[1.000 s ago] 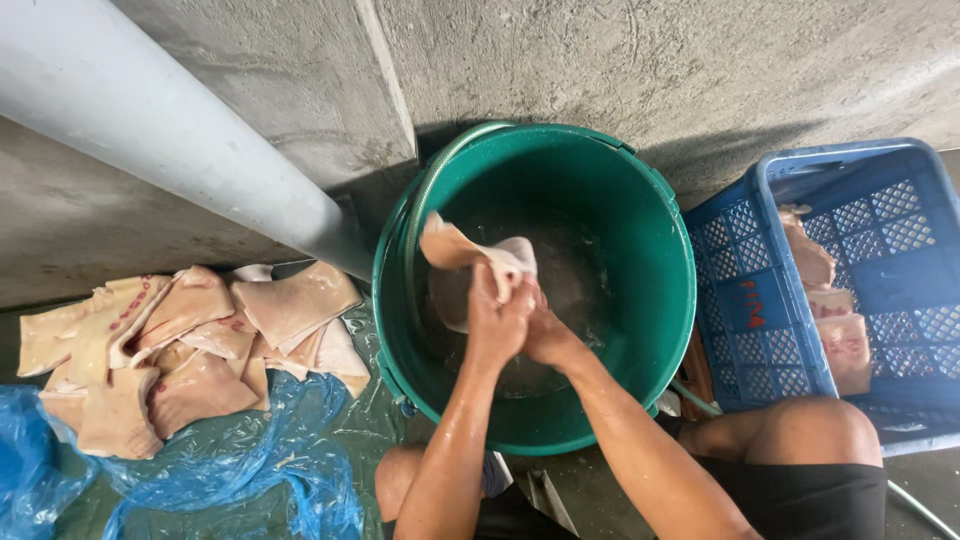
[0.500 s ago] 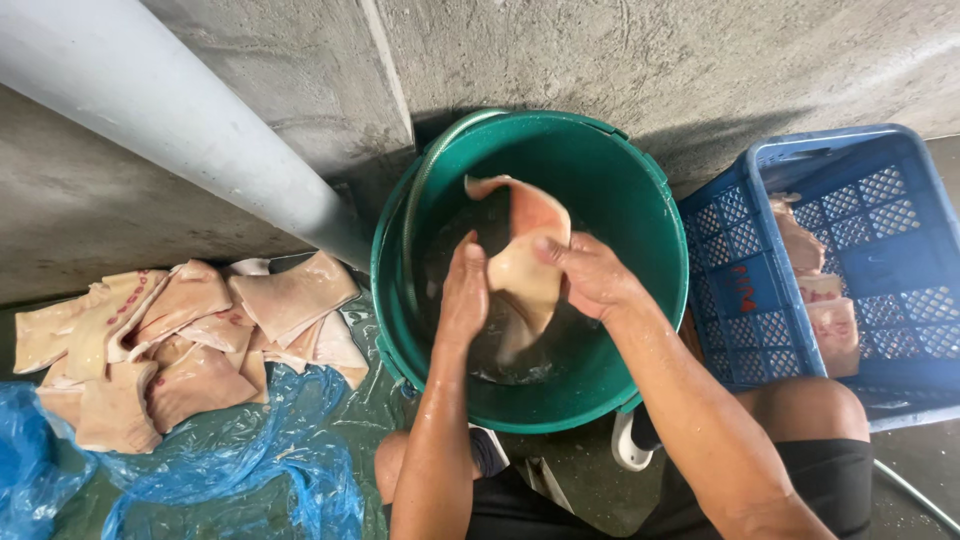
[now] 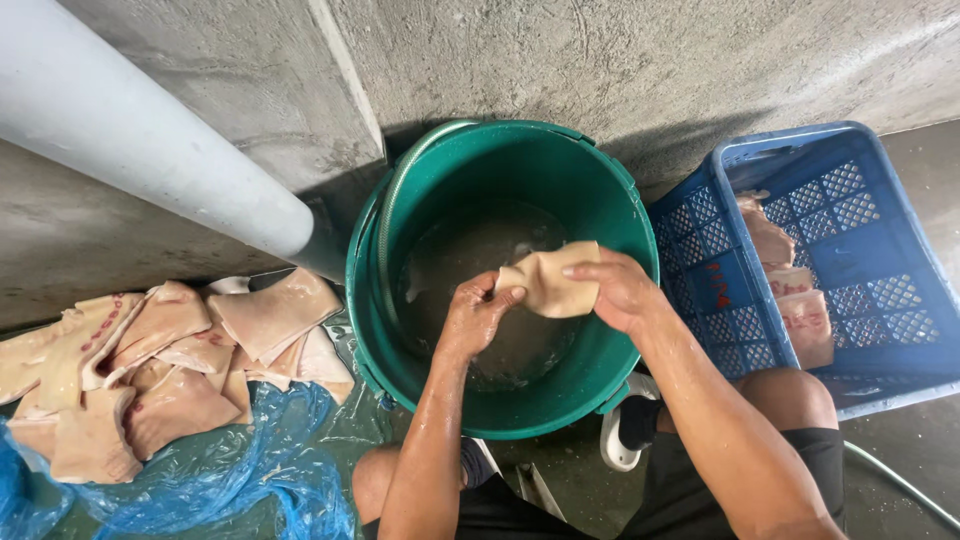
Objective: The person washes flat, pale animal products by hand in a green bucket of water, then places them into a blue basket. The person repeatedly submerges, rubs, and rinses each piece before transferring it.
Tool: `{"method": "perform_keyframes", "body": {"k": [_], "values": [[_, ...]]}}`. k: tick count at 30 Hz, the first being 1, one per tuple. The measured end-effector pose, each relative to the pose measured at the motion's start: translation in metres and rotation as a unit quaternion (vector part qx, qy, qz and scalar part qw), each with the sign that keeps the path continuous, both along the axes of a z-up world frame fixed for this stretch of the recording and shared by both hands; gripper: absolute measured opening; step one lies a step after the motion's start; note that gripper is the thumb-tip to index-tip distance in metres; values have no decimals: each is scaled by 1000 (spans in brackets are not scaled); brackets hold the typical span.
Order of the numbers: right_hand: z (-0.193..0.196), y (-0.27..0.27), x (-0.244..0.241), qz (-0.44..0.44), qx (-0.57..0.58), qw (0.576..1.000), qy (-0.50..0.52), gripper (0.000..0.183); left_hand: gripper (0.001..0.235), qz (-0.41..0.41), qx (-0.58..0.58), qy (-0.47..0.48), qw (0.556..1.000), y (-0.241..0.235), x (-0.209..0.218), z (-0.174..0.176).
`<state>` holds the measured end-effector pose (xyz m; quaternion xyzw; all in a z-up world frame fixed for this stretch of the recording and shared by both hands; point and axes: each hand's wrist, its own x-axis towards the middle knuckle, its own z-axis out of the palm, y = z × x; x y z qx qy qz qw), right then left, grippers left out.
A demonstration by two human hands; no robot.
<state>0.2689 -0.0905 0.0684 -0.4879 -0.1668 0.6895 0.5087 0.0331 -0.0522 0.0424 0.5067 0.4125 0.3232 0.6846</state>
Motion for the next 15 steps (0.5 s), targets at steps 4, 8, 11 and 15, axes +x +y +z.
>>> {"method": "perform_keyframes", "body": {"k": [4, 8, 11, 15], "values": [[-9, -31, 3, -7, -15, 998, -57, 60, 20, 36, 144, -12, 989, -4, 3, 7], [28, -39, 4, 56, 82, 961, -258, 82, 22, 30, 176, -14, 984, -10, 13, 33], [69, -48, 7, 228, 32, 827, -513, 66, 26, -16, 193, 35, 980, -20, 15, 54], [106, -55, 13, 113, 323, 510, -789, 40, 17, -61, 320, 43, 944, -23, 18, 79]]}}
